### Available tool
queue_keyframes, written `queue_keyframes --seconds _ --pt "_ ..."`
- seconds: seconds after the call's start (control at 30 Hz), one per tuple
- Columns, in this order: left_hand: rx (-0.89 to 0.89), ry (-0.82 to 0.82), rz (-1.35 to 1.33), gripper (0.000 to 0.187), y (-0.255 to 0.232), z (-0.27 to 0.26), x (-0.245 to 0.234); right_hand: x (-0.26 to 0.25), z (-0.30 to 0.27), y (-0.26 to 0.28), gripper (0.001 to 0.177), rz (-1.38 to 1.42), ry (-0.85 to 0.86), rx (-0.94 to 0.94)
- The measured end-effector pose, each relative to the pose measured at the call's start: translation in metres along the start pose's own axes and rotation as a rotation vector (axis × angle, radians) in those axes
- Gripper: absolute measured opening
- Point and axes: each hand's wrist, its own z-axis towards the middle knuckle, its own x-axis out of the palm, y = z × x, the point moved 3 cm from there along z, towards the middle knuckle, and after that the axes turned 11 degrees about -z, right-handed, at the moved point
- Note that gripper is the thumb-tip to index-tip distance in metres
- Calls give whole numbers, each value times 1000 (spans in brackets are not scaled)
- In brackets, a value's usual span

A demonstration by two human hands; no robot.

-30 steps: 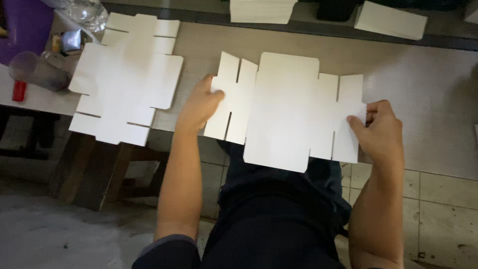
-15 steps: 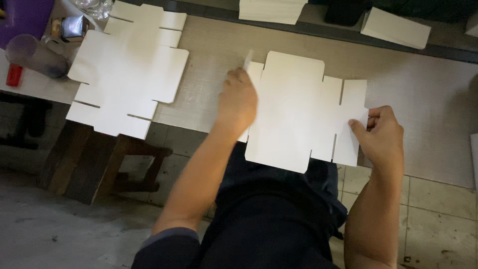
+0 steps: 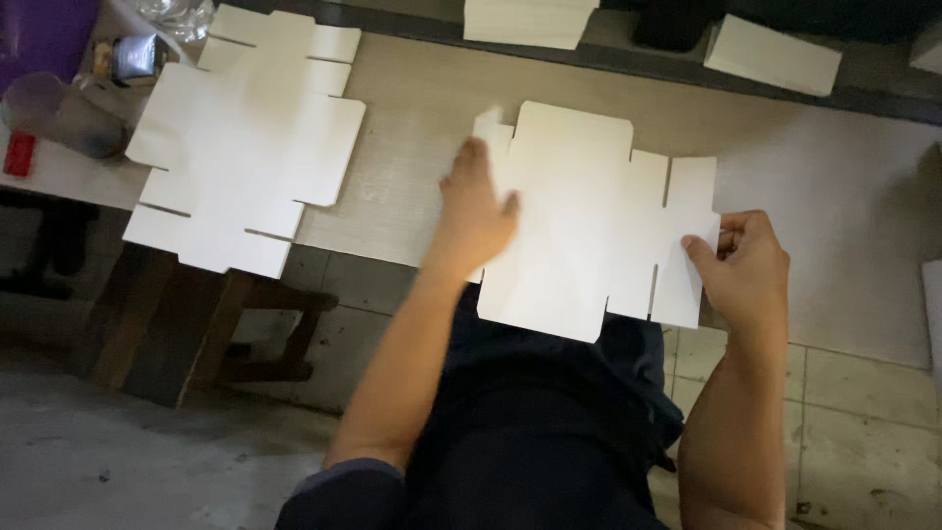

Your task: The person folds flat white cardboard pieces into small rectangular boxes by hand. They fold the side flaps, tuck the tabs into slots to secure the shape, and then place the finished boxes into a stack on the right side of the table.

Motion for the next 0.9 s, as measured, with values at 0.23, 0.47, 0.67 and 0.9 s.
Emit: queue_keyframes --seconds 0.23,0.47,0.67,0.9 --pt "13 -72 -275 26 9 -36 -84 -9 -9 9 29 313 -40 -75" --pt "434 -510 -622 32 -33 -91 -126 -63 -17 21 28 689 -564 -589" --pt "442 -465 -884 24 12 -88 -72 -37 -20 -20 29 468 -451 -449" --pt "521 -440 -710 24 4 -88 -89 -49 -28 17 34 483 -224 -488"
